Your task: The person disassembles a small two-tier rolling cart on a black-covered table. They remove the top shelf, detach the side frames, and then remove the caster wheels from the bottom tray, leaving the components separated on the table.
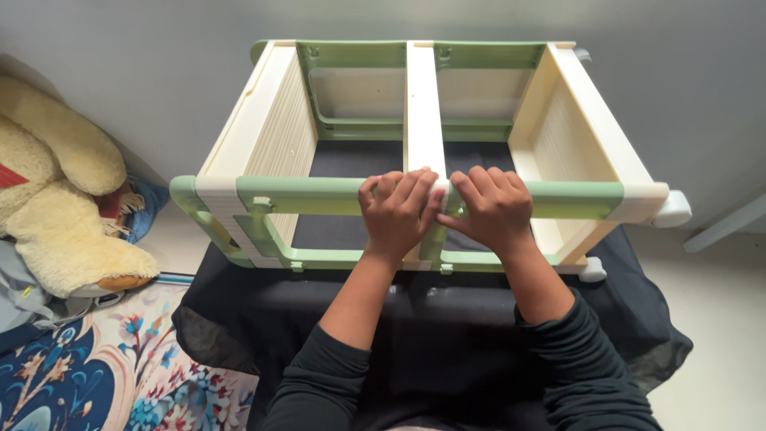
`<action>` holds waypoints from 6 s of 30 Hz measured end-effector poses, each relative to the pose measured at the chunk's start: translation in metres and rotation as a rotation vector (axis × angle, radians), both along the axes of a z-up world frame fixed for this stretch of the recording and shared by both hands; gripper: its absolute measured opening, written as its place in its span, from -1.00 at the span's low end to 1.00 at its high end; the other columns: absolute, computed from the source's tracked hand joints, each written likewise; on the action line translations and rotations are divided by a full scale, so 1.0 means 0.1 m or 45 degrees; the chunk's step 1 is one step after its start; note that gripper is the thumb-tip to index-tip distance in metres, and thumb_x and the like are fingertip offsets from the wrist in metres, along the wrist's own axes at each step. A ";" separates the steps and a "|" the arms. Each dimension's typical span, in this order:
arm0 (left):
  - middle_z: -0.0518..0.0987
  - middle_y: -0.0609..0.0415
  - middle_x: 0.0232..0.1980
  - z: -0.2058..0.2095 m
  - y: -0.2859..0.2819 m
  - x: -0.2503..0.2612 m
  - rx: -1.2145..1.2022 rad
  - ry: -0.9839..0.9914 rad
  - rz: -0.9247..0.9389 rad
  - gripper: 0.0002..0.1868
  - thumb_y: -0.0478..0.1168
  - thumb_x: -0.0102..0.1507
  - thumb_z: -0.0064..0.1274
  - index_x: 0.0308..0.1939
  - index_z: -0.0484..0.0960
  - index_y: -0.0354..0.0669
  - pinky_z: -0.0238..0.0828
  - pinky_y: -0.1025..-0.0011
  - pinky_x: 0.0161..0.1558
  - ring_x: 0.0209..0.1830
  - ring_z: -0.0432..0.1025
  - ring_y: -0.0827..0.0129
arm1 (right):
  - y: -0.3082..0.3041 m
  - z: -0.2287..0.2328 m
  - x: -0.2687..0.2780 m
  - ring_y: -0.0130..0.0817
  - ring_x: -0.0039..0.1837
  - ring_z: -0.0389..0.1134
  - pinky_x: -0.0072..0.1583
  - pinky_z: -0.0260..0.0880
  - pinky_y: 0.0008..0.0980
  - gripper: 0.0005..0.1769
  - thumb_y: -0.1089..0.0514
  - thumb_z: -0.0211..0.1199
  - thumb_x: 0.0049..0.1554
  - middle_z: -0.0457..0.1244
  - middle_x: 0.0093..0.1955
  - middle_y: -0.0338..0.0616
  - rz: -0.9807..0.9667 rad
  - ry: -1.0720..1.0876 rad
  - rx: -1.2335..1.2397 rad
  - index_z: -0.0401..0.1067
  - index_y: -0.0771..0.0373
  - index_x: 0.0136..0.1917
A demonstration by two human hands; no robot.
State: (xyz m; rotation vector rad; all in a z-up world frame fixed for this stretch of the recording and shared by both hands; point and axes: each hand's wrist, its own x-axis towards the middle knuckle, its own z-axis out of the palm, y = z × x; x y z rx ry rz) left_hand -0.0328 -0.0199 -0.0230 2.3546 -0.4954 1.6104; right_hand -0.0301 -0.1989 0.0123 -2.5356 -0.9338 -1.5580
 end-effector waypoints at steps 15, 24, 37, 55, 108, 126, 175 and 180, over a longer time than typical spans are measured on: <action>0.66 0.44 -0.02 -0.06 0.04 0.12 0.030 -0.101 0.030 -0.83 -0.06 0.38 0.02 -0.05 0.70 0.17 0.08 0.32 0.20 -0.08 0.41 0.53 | -0.05 -0.15 0.12 -0.37 -0.25 0.15 -0.17 0.13 -0.34 -0.31 -0.53 0.38 -0.01 0.10 -0.27 -0.31 -0.043 -0.105 -0.022 0.45 0.11 -0.06; 0.66 0.43 -0.03 -0.05 0.05 0.13 0.033 -0.115 0.026 -0.83 -0.06 0.37 0.01 -0.06 0.70 0.16 0.10 0.33 0.19 -0.10 0.42 0.54 | -0.06 -0.15 0.13 -0.38 -0.25 0.14 -0.18 0.11 -0.35 -0.30 -0.54 0.40 -0.04 0.11 -0.28 -0.33 -0.048 -0.089 -0.033 0.45 0.11 -0.10; 0.66 0.44 -0.06 -0.08 0.06 0.15 0.031 -0.110 0.028 -0.82 -0.05 0.38 0.00 -0.06 0.70 0.16 0.10 0.32 0.20 -0.10 0.43 0.55 | -0.07 -0.16 0.13 -0.37 -0.26 0.17 -0.18 0.13 -0.34 -0.28 -0.57 0.40 -0.06 0.11 -0.29 -0.33 -0.068 -0.092 -0.024 0.44 0.12 -0.13; 0.64 0.44 -0.10 -0.01 0.23 0.10 -0.081 -0.096 0.013 -0.86 -0.10 0.36 -0.02 -0.14 0.67 0.16 0.07 0.27 0.21 -0.06 0.40 0.50 | -0.05 -0.10 0.04 -0.37 -0.37 0.08 -0.25 0.01 -0.33 -0.24 -0.58 0.43 -0.08 0.04 -0.40 -0.33 -0.064 -0.128 0.094 0.31 0.15 -0.32; 0.67 0.11 0.03 0.56 0.59 -1.61 -0.283 1.514 -0.035 -0.28 0.17 0.43 -0.06 0.63 0.16 0.17 0.44 0.18 0.12 0.02 0.54 0.16 | -0.16 -0.22 -1.92 -0.29 -0.11 0.35 -0.03 0.29 -0.26 -0.69 0.14 0.44 0.05 0.34 -0.14 -0.30 0.157 0.466 0.025 0.55 0.14 0.08; 0.42 -0.41 0.35 0.47 0.14 -0.79 -0.624 0.917 -0.515 0.15 -0.12 0.21 0.30 0.59 -0.24 -0.37 0.45 0.14 0.17 0.21 0.48 -0.19 | -0.35 -0.11 -1.68 -0.19 0.11 0.41 0.20 0.44 -0.33 -0.45 0.28 0.35 -0.03 0.35 0.24 -0.01 0.373 0.681 0.321 0.48 0.16 0.27; 0.46 -0.31 0.22 -1.22 0.07 0.25 -0.555 0.345 -0.593 -0.01 -0.21 0.20 0.29 0.52 -0.05 -0.21 0.58 0.10 0.05 0.06 0.54 -0.12 | -1.52 -1.66 0.28 0.22 0.66 -0.15 0.61 -0.01 0.13 -0.05 0.43 0.02 0.22 -0.25 0.58 0.19 -0.167 -0.017 0.995 -0.22 -0.01 0.75; 0.28 -0.19 0.33 -0.35 0.15 0.14 -0.610 0.203 -0.529 -0.19 -0.13 0.30 0.27 0.50 0.15 -0.22 0.21 -0.01 0.38 0.38 0.25 -0.01 | -1.48 -0.92 0.15 0.20 0.67 -0.23 0.62 -0.17 0.24 -0.06 0.14 0.31 0.25 -0.25 0.63 0.19 -0.162 -0.174 0.893 -0.17 0.01 0.70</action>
